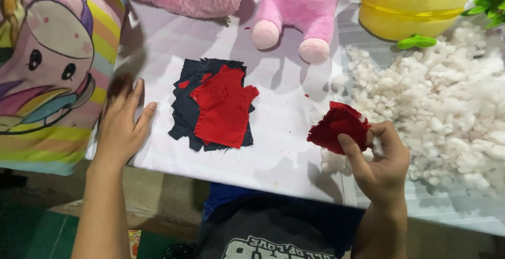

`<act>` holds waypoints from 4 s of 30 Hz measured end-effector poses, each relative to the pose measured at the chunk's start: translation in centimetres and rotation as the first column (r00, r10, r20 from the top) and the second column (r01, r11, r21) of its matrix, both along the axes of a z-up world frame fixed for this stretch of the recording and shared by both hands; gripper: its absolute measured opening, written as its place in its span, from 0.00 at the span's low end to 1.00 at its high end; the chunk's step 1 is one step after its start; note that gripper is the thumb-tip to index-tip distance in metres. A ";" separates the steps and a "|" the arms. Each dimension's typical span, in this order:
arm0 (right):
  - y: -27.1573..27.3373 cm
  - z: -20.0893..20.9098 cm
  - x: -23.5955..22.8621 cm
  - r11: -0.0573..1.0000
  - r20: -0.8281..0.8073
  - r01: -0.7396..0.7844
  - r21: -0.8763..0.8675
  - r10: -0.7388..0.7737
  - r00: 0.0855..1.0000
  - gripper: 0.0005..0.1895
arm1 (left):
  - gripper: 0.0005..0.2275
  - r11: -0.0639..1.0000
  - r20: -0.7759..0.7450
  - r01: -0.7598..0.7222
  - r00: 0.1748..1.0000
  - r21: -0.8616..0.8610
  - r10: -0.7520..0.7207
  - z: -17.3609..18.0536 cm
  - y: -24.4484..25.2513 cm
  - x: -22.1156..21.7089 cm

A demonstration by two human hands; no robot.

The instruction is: Stuffing small red fabric pieces with white cotton stuffing material on a workspace.

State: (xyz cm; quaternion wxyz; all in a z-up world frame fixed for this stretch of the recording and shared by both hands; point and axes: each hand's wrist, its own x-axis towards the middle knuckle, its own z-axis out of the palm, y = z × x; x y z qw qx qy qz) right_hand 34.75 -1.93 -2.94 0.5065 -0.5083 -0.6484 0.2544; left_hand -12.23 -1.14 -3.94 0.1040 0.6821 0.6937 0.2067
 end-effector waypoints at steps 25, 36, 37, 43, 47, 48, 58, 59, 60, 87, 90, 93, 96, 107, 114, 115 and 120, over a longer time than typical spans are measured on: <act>-2.1 0.9 -0.1 0.999 0.189 0.032 0.001 -0.031 0.982 0.12 | 0.34 0.967 -0.068 -0.228 0.973 -0.118 0.221 -1.4 8.7 1.2; -2.7 0.3 1.0 0.986 0.162 0.136 -0.100 -0.119 0.980 0.13 | 0.15 0.972 -0.159 -0.005 0.986 0.235 0.044 -2.8 7.1 0.5; -2.6 0.3 1.1 0.986 0.160 0.137 -0.097 -0.120 0.980 0.13 | 0.15 0.971 -0.160 -0.004 0.986 0.239 0.043 -2.5 7.0 1.0; -2.4 0.2 1.3 0.985 0.119 0.145 -0.091 -0.134 0.984 0.15 | 0.12 0.909 0.097 0.275 0.943 0.313 -0.319 -0.2 6.0 4.5; -2.5 0.1 1.3 0.987 0.132 0.137 -0.085 -0.125 0.983 0.14 | 0.11 0.924 0.044 0.286 0.951 0.253 -0.306 -1.3 7.5 3.5; -2.5 0.1 1.2 0.987 0.152 0.135 -0.083 -0.122 0.981 0.14 | 0.11 0.919 0.065 0.291 0.946 0.267 -0.318 -1.6 8.1 3.0; -3.0 0.3 0.4 0.984 0.128 0.138 -0.116 -0.123 0.984 0.13 | 0.29 0.990 0.053 -0.071 0.996 -0.122 0.078 -3.7 17.5 -1.3; -3.0 0.2 0.5 0.986 0.169 0.142 -0.090 -0.126 0.978 0.13 | 0.32 0.982 0.094 -0.128 0.985 -0.136 0.142 -3.6 17.4 -1.1; -3.1 0.2 0.6 0.987 0.209 0.145 -0.064 -0.129 0.969 0.13 | 0.37 0.971 0.133 -0.185 0.970 -0.152 0.205 -3.5 17.4 -0.9; -3.7 -0.1 0.8 0.951 0.057 0.259 -0.168 -0.253 0.966 0.16 | 0.27 0.818 0.023 0.275 0.952 -0.505 -0.306 5.2 11.0 8.4; -3.7 -0.1 1.0 0.958 0.109 0.256 -0.129 -0.243 0.964 0.16 | 0.31 0.792 0.047 0.265 0.957 -0.550 -0.288 6.5 11.1 9.4; -3.7 -0.1 0.9 0.954 0.095 0.262 -0.144 -0.251 0.963 0.16 | 0.35 0.751 -0.020 0.203 0.961 -0.628 -0.276 6.9 11.5 10.1; -3.7 -0.1 0.9 0.953 0.086 0.260 -0.158 -0.249 0.965 0.16 | 0.20 0.700 -0.063 0.171 0.953 -0.693 -0.295 7.2 11.8 10.4; -3.3 0.1 0.4 0.956 0.085 0.249 -0.153 -0.239 0.967 0.15 | 0.14 0.685 0.028 0.282 0.934 -0.671 -0.358 7.6 11.8 8.6; -3.2 0.3 -0.1 0.960 0.047 0.233 -0.154 -0.228 0.973 0.16 | 0.09 0.575 0.030 0.324 0.887 -0.751 -0.461 9.0 11.8 7.3; -3.2 0.4 -0.1 0.960 0.047 0.232 -0.154 -0.227 0.973 0.16 | 0.09 0.575 0.030 0.324 0.887 -0.751 -0.460 9.7 11.7 7.1; -3.1 0.3 -0.3 0.964 0.051 0.216 -0.154 -0.210 0.976 0.15 | 0.16 0.706 -0.189 0.115 0.922 -0.698 -0.337 10.6 12.0 5.7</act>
